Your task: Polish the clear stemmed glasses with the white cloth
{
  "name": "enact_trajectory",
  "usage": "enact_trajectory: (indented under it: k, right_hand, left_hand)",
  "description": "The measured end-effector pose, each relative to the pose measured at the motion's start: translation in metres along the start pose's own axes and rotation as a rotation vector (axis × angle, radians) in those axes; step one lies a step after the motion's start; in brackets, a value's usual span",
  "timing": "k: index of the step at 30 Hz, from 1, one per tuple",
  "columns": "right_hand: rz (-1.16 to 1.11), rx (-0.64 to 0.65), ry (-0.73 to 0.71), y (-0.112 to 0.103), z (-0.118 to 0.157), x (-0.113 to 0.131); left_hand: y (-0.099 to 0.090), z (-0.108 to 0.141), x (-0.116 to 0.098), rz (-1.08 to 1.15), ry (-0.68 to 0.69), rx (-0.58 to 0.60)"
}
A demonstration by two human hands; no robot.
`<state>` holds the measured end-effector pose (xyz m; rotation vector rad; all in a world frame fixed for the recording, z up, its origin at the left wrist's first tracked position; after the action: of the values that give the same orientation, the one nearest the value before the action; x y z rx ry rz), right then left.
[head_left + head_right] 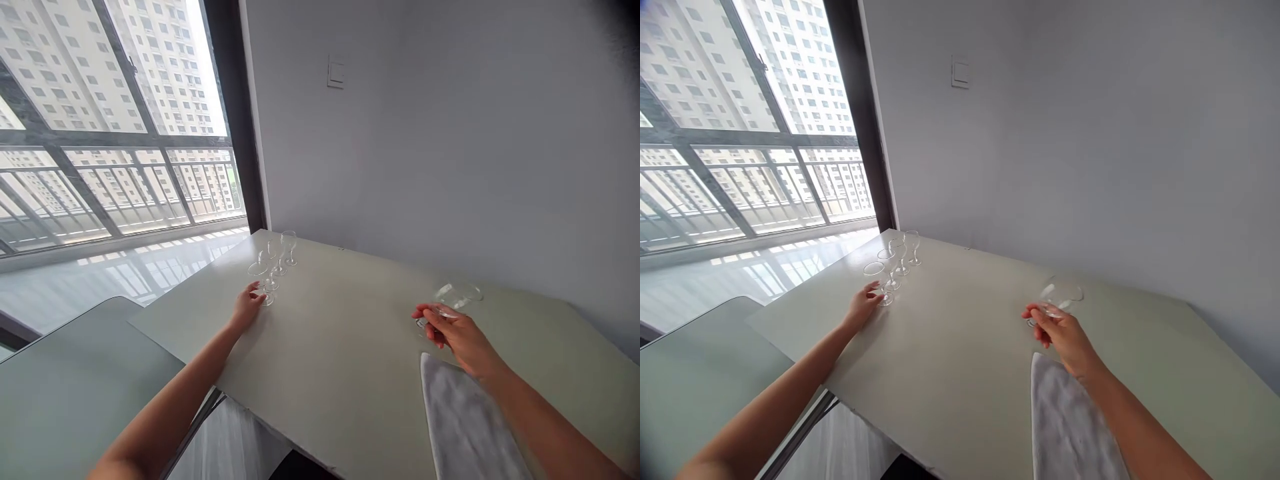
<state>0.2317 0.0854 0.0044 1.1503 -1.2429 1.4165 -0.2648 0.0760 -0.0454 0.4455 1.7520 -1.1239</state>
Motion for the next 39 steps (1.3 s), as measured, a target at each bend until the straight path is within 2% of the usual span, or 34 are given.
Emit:
enact_trajectory:
  k: [3,4,5,6,9,10,12,14,16,17,19,22,24,26,30,33,36,39]
  right_hand:
    - [0.018,0.109,0.007,0.045,0.015,0.007]
    - [0.034,0.151,0.014,0.061,0.02,0.008]
    - [0.053,0.201,0.018,0.078,0.026,0.009]
    - [0.071,0.261,0.018,0.097,0.032,0.01]
    - [0.076,0.442,-0.023,0.155,0.051,0.014]
    - [0.063,0.494,-0.044,0.172,0.057,0.014]
    - [0.046,0.553,-0.082,0.199,0.066,0.011]
    - [0.048,0.574,-0.103,0.216,0.07,0.007]
    - [0.052,0.586,-0.108,0.221,0.073,0.006]
    - [0.056,0.589,-0.11,0.219,0.074,0.008]
    - [0.081,0.568,-0.132,0.206,0.077,0.017]
    - [0.137,0.456,-0.148,0.162,0.079,0.025]
    - [0.167,0.377,-0.11,0.125,0.08,0.017]
    - [0.195,0.284,-0.058,0.085,0.082,-0.001]
    - [0.244,0.069,0.01,0.007,0.088,-0.04]
    - [0.256,-0.081,0.016,-0.039,0.098,-0.058]
    - [0.313,-0.177,0.02,-0.064,0.112,-0.069]
    - [0.473,-0.249,0.005,-0.071,0.129,-0.071]
  left_hand:
    - [-0.038,0.032,-0.019,-0.046,0.032,-0.323]
    - [-0.041,0.048,-0.029,-0.021,0.067,-0.366]
    - [-0.035,0.063,-0.042,0.027,0.118,-0.326]
    - [-0.018,0.077,-0.057,0.091,0.172,-0.185]
    - [0.055,0.134,-0.101,0.241,0.279,0.391]
    - [0.071,0.153,-0.112,0.287,0.291,0.511]
    - [0.089,0.178,-0.125,0.383,0.268,0.635]
    - [0.099,0.191,-0.129,0.489,0.186,0.705]
    - [0.102,0.192,-0.124,0.58,0.083,0.745]
    - [0.099,0.186,-0.119,0.609,0.044,0.724]
    - [0.079,0.163,-0.105,0.612,0.006,0.575]
    - [0.032,0.12,-0.076,0.513,0.02,0.293]
    - [0.005,0.097,-0.057,0.441,0.03,0.192]
    - [-0.012,0.08,-0.037,0.37,0.019,0.152]
    - [-0.027,0.065,-0.006,0.287,-0.037,0.125]
    - [-0.03,0.06,0.006,0.269,-0.059,0.096]
    - [-0.033,0.055,0.011,0.222,-0.059,0.059]
    - [-0.034,0.051,0.014,0.119,-0.073,0.046]
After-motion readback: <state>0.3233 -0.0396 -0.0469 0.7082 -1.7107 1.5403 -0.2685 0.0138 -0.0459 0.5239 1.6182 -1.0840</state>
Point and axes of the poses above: each hand's wrist, its own z-axis away from the middle knuckle, its own y-axis out of the palm, x = y × z, the point moved 10 cm from there along -z, towards the middle knuckle, and after that the axes turned 1 degree about z, right-handed, at the moved point
